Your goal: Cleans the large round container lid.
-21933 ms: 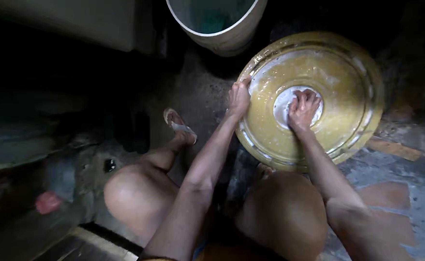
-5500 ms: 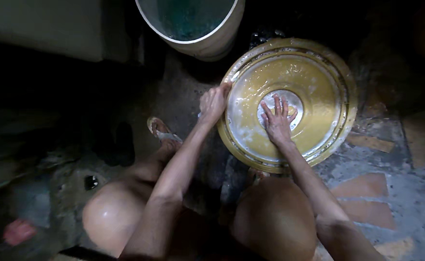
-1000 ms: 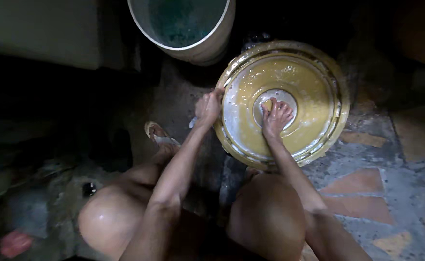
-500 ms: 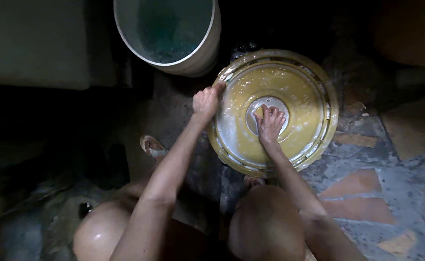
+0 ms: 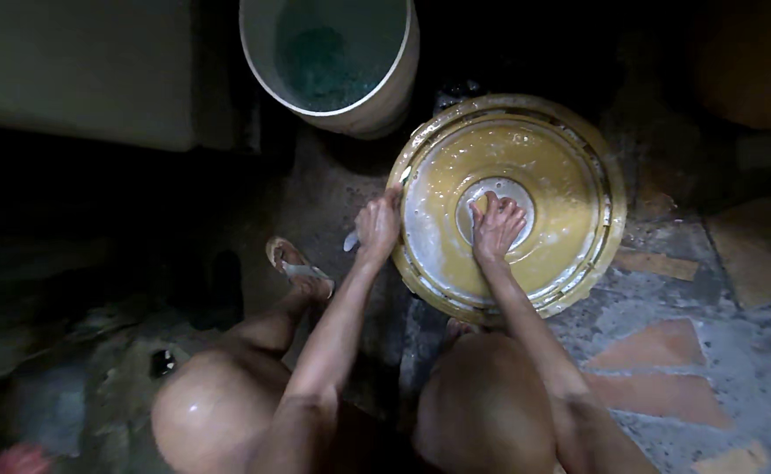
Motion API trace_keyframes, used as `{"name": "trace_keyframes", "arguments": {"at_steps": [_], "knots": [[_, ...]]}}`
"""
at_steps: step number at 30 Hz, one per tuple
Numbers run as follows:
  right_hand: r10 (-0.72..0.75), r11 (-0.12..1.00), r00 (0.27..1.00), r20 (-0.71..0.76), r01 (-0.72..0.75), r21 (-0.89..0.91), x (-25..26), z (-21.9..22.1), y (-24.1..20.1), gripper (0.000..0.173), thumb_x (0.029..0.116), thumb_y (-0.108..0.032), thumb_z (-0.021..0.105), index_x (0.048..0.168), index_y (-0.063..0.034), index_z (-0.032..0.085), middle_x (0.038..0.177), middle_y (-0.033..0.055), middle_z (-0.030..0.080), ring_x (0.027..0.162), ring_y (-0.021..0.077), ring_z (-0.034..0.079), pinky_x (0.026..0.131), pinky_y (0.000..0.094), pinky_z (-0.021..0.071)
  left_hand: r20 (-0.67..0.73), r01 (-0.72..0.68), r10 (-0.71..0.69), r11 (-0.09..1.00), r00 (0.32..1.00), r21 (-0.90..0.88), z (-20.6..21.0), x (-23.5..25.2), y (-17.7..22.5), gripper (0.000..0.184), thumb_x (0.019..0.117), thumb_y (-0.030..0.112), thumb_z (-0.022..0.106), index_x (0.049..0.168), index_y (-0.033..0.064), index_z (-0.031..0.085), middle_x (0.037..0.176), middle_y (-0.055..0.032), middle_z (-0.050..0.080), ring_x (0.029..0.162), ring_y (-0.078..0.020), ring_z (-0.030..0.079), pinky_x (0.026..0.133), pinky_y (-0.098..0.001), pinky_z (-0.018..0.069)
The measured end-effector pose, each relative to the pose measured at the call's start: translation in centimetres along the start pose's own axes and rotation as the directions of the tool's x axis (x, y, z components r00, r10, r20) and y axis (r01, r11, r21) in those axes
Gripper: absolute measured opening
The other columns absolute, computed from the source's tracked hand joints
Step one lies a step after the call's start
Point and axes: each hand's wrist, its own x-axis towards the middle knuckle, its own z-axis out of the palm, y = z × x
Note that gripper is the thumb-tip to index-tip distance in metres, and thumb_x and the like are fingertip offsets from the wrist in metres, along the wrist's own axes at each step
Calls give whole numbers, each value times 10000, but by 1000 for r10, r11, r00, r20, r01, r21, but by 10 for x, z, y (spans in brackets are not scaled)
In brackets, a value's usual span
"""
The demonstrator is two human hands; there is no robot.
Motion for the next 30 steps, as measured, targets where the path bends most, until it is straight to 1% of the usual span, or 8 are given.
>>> {"name": "trace_keyframes", "arguments": {"at_steps": [2,6,11,13,19,23,27,30], "knots": [[40,999,999,-3,-40,-4,-5,1,-4,470,1058,-454,506,1357,-106,609,1253,287,579,1148,514,551,914,622,451,47,10,-11,1000,999,13,-1,35,25,355,1090,257,469,1409,245,626,1176,-190,724,1077,-421,689,892,-613,525],[89,996,996,-17,-89,12,-7,2,-9,435,1068,-392,502,1366,-93,608,1264,308,573,1161,522,558,939,621,457,70,-125,119,988,990,89,-7,73,62,362,1082,239,459,1396,295,630,1214,-158,719,1099,-407,685,888,-600,527],[60,998,997,-54,-60,-1,-6,5,-9,407,1074,-380,497,1347,-105,623,1232,297,582,1121,515,573,913,610,466,18,-48,47,997,999,64,-6,-1,1,331,1094,260,481,1393,224,619,1050,-209,726,928,-446,699,737,-617,549],[58,998,997,-57,-59,0,-9,6,-8,406,1074,-384,496,1347,-110,621,1231,291,585,1119,509,574,898,602,472,-8,3,-3,999,1000,39,6,-18,-14,349,1094,267,479,1412,226,618,1078,-203,731,927,-443,704,741,-621,548],[106,994,994,-32,-106,7,0,7,-8,412,1084,-384,459,1386,-140,597,1323,306,545,1215,525,533,994,623,436,50,0,0,1000,999,-10,6,52,38,384,1096,240,440,1435,331,597,1198,-160,725,1093,-412,687,892,-603,527],[109,994,991,-73,-107,28,3,4,-10,406,1061,-359,509,1331,-95,658,1302,344,577,1213,555,554,1030,647,432,39,-49,52,996,998,-74,-10,29,18,317,1089,276,495,1366,225,641,1157,-197,712,1029,-426,687,820,-625,543],[119,963,989,-83,-94,254,12,-7,-15,411,1033,-304,572,1342,-44,650,1325,329,563,1253,544,509,1073,655,367,123,-66,94,974,988,-215,0,14,28,407,1106,242,438,1497,188,538,1242,-175,704,1137,-343,685,1007,-521,525],[134,922,990,-33,-112,370,37,-26,-31,543,1040,-360,538,1454,-8,541,1447,338,491,1350,556,435,1103,706,297,292,-183,223,970,930,-158,4,20,72,468,1089,173,441,1550,239,477,1373,-190,630,1319,-387,557,1100,-573,428]]}}
